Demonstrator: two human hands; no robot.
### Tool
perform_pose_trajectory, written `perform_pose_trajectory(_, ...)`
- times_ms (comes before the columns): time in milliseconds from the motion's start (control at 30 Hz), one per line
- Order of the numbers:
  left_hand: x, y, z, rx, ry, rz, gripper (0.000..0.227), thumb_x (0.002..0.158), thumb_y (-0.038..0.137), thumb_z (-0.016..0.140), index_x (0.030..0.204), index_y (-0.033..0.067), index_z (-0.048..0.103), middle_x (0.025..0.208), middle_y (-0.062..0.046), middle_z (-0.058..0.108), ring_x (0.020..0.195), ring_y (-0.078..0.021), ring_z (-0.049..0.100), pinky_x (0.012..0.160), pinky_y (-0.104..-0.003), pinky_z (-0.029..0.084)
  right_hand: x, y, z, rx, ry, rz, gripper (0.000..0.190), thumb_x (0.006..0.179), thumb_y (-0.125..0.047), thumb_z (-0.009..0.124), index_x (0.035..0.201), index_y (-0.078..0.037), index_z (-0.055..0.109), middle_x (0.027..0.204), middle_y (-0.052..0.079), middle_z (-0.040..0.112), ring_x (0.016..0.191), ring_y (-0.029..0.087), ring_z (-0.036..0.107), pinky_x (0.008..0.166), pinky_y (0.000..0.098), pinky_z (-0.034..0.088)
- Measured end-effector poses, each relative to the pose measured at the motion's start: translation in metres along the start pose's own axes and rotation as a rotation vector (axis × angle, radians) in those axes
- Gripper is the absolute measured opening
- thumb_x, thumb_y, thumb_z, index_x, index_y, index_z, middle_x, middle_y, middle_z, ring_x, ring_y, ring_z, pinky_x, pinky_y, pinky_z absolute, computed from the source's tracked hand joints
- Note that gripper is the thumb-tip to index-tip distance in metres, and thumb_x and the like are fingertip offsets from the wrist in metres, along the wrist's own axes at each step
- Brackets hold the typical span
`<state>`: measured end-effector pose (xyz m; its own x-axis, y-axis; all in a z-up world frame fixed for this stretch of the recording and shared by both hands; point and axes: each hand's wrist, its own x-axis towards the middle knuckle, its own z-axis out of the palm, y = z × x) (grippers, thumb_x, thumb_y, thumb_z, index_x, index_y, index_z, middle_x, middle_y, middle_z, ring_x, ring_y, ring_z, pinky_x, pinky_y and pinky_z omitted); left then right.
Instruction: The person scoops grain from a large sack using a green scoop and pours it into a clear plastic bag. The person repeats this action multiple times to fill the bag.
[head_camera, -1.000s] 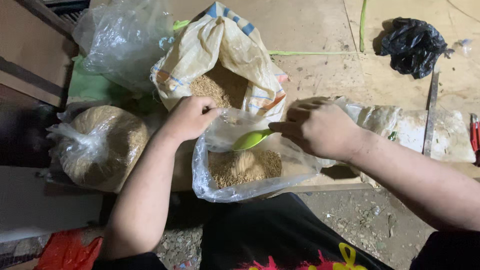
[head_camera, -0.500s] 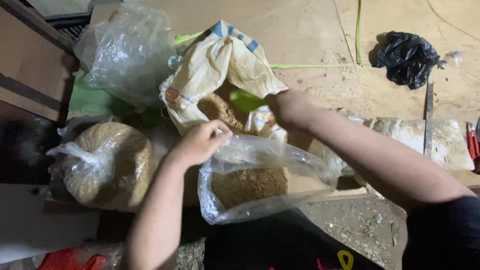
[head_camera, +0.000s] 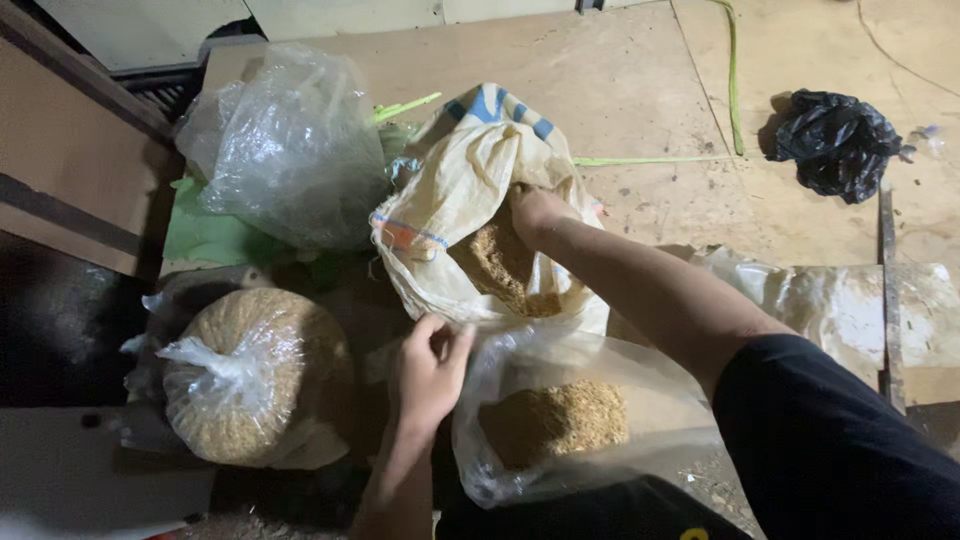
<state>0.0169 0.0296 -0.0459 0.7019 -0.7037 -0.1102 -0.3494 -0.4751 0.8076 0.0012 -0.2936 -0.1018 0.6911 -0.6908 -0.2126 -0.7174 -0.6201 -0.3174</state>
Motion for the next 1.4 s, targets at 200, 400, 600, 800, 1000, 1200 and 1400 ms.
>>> perform_pose_trajectory(200, 0.03, -0.06, 0.032, -0.625, -0.033, 0.197, 0.023, 0.097, 0.012, 0.074, 0.101, 0.0034, 0.053, 0.09, -0.001, 0.055, 0.081, -0.0076, 0.053, 0.068, -0.026, 0.048, -0.017, -0.041, 0.039, -0.114, -0.174, -0.082, 0.031, 0.101, -0.012, 0.047, 0.123, -0.003, 0.067, 0.121, 0.023, 0.07, 0.11, 0.036, 0.07, 0.092, 0.0463, 0.058)
perform_pose_trajectory(400, 0.049, -0.078, 0.044, -0.556, -0.022, 0.153, 0.04, 0.09, 0.018, 0.076, 0.115, 0.01, 0.046, 0.093, 0.001, 0.055, 0.08, -0.0063, 0.053, 0.068, -0.023, 0.048, -0.045, -0.037, 0.04, -0.128, -0.367, -0.153, 0.029, 0.094, -0.021, 0.061, 0.11, 0.0, 0.074, 0.11, 0.023, 0.075, 0.104, 0.034, 0.074, 0.089, 0.0454, 0.061)
perform_pose_trajectory(600, 0.038, -0.058, 0.04, -0.565, 0.044, 0.277, 0.03, 0.091, 0.014, 0.075, 0.111, 0.0078, 0.053, 0.095, 0.002, 0.052, 0.079, -0.0056, 0.048, 0.065, -0.022, 0.044, -0.078, -0.017, 0.035, 0.049, -0.44, -0.094, 0.046, 0.1, -0.045, 0.056, 0.113, -0.004, 0.073, 0.107, 0.021, 0.075, 0.098, 0.033, 0.072, 0.088, 0.0462, 0.056)
perform_pose_trajectory(800, 0.014, -0.021, -0.003, -0.417, -0.057, 0.346, 0.018, 0.097, 0.022, 0.073, 0.096, 0.0075, 0.063, 0.078, -0.001, 0.056, 0.071, -0.0081, 0.049, 0.064, -0.024, 0.039, -0.088, 0.009, -0.001, 0.243, -0.475, -0.102, 0.048, 0.095, -0.035, 0.056, 0.136, -0.01, 0.059, 0.119, 0.015, 0.074, 0.097, 0.026, 0.076, 0.091, 0.0398, 0.054)
perform_pose_trajectory(1000, -0.005, 0.031, -0.016, -0.084, -0.268, 0.474, 0.057, 0.076, 0.034, 0.086, 0.117, 0.0009, 0.065, 0.111, -0.013, 0.073, 0.099, -0.0219, 0.068, 0.084, -0.037, 0.053, -0.1, 0.043, -0.05, 0.256, -0.422, -0.142, 0.042, 0.094, -0.026, 0.059, 0.132, -0.011, 0.066, 0.117, 0.014, 0.076, 0.095, 0.024, 0.075, 0.09, 0.0375, 0.057)
perform_pose_trajectory(1200, 0.0, 0.061, -0.013, -0.018, -0.37, 0.317, 0.025, 0.093, 0.029, 0.071, 0.106, 0.0087, 0.078, 0.1, -0.008, 0.082, 0.09, -0.0194, 0.078, 0.085, -0.034, 0.058, -0.111, 0.088, -0.098, 0.266, -0.276, -0.319, 0.04, 0.088, -0.015, 0.063, 0.127, -0.011, 0.071, 0.12, 0.012, 0.075, 0.096, 0.024, 0.074, 0.089, 0.0361, 0.058)
perform_pose_trajectory(1400, 0.015, 0.065, -0.006, 0.083, -0.177, 0.372, 0.019, 0.091, 0.02, 0.069, 0.101, 0.0052, 0.077, 0.087, -0.013, 0.078, 0.075, -0.0202, 0.077, 0.07, -0.034, 0.057, -0.148, 0.105, -0.148, 0.068, -0.079, -0.717, 0.042, 0.084, -0.014, 0.065, 0.125, -0.011, 0.075, 0.107, 0.017, 0.076, 0.08, 0.024, 0.069, 0.075, 0.0352, 0.056)
